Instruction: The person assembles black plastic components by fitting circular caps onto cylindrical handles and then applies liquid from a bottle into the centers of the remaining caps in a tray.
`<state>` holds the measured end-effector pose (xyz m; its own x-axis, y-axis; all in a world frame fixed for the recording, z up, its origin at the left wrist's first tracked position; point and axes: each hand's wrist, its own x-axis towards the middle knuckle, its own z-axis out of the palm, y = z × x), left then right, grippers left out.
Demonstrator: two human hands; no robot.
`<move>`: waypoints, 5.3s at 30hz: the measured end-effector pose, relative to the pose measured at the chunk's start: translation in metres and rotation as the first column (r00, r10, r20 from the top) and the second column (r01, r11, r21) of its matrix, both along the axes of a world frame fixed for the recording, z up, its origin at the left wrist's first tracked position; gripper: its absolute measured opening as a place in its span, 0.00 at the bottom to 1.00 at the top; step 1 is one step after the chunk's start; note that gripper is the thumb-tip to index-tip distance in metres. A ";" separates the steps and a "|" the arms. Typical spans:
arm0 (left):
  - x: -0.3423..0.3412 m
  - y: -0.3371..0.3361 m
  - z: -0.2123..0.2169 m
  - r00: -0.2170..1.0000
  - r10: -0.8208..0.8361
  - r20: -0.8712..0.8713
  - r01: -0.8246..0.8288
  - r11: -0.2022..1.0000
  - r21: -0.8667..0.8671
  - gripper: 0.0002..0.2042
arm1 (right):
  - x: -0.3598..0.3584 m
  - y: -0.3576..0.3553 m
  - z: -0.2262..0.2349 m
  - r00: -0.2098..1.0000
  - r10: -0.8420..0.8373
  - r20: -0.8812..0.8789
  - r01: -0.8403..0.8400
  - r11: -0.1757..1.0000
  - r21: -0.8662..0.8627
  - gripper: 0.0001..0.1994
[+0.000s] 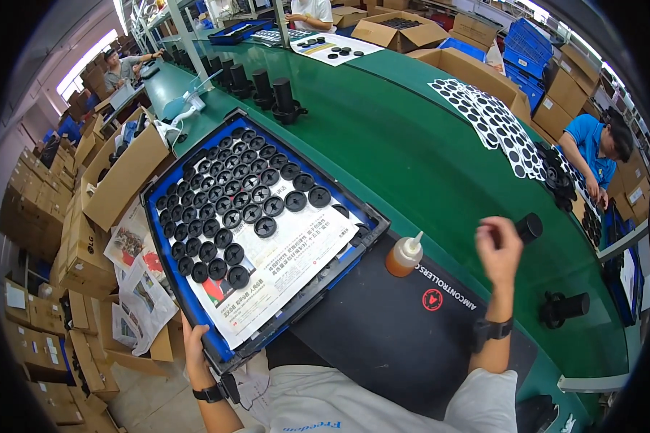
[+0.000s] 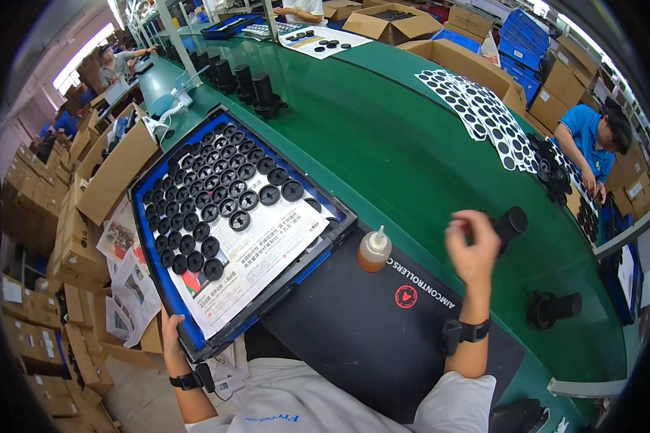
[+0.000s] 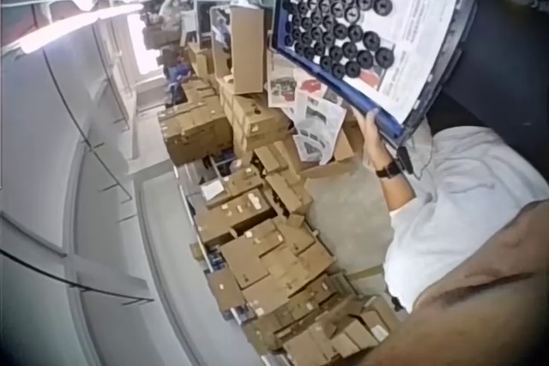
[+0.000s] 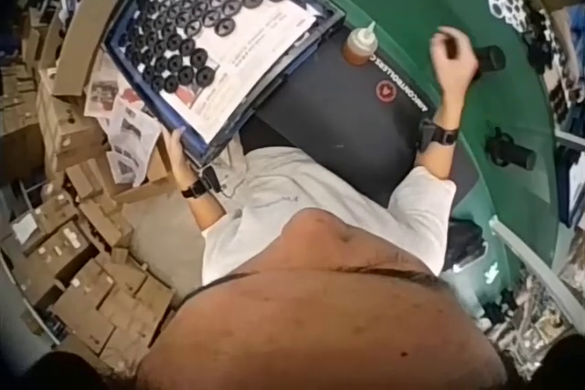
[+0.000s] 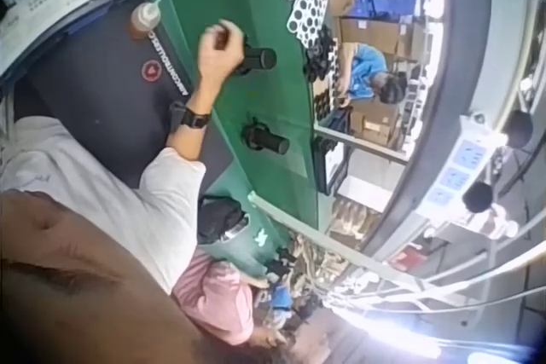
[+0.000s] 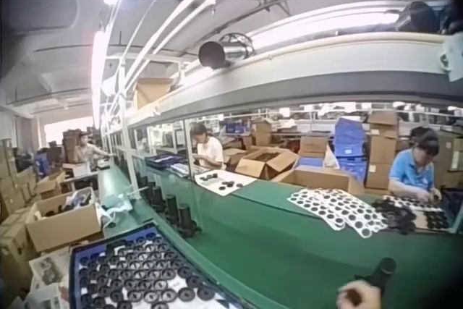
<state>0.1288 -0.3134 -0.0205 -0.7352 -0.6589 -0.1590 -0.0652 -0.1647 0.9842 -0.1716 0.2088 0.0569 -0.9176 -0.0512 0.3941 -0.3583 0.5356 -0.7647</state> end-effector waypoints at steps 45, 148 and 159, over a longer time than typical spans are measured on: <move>-0.057 -0.054 -0.024 0.962 0.117 -0.249 -0.053 0.967 0.251 0.33 | -0.152 -0.349 0.073 0.897 0.440 0.047 -0.129 0.157 0.979 0.26; -0.061 -0.061 -0.033 0.913 0.112 -0.392 -0.044 0.983 0.178 0.37 | -0.142 -0.393 0.057 0.856 0.499 -0.137 -0.018 0.293 0.956 0.24; -0.057 -0.065 -0.042 0.911 0.105 -0.398 0.001 0.966 0.257 0.48 | -0.142 -0.397 0.059 0.855 0.499 -0.141 -0.001 0.272 0.962 0.21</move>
<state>0.0722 -0.3788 -0.0622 -0.7361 -0.6767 -0.0169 0.3458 -0.3973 0.8501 -0.3141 -0.1881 0.1162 -0.5804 -0.7961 0.1715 -0.7031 0.5962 0.3876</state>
